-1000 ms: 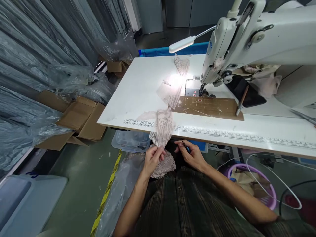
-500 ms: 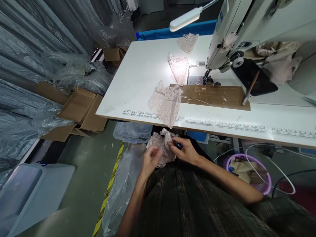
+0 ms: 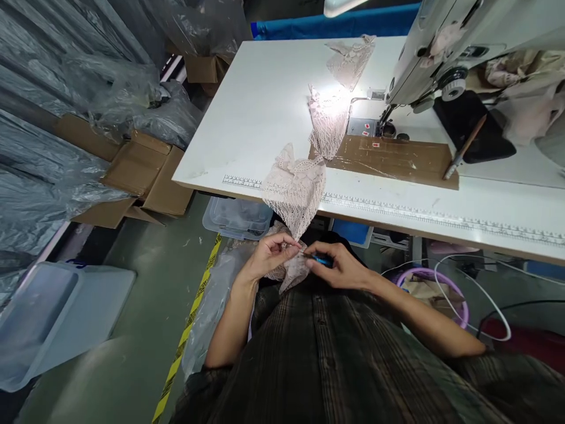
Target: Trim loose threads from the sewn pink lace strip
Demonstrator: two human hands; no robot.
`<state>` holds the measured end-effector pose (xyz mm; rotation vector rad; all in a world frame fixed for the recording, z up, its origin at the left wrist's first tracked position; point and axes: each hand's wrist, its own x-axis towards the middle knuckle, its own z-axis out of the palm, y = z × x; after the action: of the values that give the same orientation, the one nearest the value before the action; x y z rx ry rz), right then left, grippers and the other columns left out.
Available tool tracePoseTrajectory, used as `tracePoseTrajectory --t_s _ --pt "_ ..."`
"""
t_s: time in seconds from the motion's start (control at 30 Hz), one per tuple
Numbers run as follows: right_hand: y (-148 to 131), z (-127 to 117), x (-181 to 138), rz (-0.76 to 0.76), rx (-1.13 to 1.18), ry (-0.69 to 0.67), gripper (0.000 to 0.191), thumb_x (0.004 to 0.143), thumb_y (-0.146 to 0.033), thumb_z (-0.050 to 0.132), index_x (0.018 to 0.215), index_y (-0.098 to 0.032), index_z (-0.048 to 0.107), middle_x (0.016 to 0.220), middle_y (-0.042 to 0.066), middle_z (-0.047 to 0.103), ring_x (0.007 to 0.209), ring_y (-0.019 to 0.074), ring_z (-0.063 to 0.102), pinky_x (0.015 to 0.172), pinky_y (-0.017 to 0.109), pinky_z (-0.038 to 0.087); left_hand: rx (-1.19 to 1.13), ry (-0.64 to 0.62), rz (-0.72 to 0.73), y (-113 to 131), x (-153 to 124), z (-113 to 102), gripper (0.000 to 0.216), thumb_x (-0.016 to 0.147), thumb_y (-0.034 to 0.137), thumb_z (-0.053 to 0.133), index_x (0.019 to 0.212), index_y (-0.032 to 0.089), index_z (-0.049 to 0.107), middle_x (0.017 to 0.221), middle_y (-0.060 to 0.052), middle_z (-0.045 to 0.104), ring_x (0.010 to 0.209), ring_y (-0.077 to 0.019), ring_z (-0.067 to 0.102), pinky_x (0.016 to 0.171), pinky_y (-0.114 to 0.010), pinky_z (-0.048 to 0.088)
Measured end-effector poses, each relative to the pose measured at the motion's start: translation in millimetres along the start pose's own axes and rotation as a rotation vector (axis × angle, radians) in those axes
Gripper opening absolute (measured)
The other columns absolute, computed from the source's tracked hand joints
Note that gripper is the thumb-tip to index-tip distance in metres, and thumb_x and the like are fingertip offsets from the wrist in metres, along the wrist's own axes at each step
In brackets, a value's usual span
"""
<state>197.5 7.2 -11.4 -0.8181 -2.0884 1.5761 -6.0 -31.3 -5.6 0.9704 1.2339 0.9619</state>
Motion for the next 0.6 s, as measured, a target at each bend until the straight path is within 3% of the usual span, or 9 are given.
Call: tracePoseTrajectory --t_s 0.17,0.3,0.5,0.6 --pt "5 0 8 0.103 -0.029 0.033 0.046 0.101 -0.048 0.029 0.073 -0.019 0.052 0.064 -0.002 0.047 0.059 0.0123 0.041 0.058 0.027 0.034 0.078 0.075 -0.072 0 -9 -5 0.029 0.07 0.044 0.079 0.076 0.016 0.073 0.062 -0.001 0.063 0.052 -0.009 0.049 0.048 -0.02 0.036" --pt "3 6 19 0.066 -0.006 0.033 0.044 0.1 -0.051 0.031 0.071 -0.02 0.045 0.062 -0.003 0.043 0.058 0.0116 0.038 0.057 0.027 0.032 0.046 0.103 -0.079 -1 -10 -3 0.031 0.07 0.045 0.078 0.078 0.015 0.074 0.065 -0.002 0.065 0.053 -0.0092 0.05 0.046 -0.018 0.036" --pt "8 11 29 0.101 -0.067 0.132 0.04 0.099 -0.047 0.036 0.074 -0.02 0.05 0.061 -0.003 0.047 0.056 0.0119 0.04 0.056 0.027 0.031 0.05 0.118 -0.091 -1 -8 -3 0.028 0.072 0.043 0.076 0.078 0.015 0.074 0.066 -0.003 0.065 0.053 -0.0088 0.049 0.045 -0.018 0.036" --pt "12 11 26 0.129 -0.069 0.118 0.039 0.099 -0.048 0.036 0.076 -0.02 0.052 0.063 -0.002 0.047 0.059 0.0123 0.042 0.057 0.026 0.033 0.056 0.141 -0.106 -2 -8 -4 0.029 0.073 0.043 0.075 0.079 0.014 0.073 0.066 -0.004 0.065 0.053 -0.0097 0.05 0.046 -0.019 0.037"
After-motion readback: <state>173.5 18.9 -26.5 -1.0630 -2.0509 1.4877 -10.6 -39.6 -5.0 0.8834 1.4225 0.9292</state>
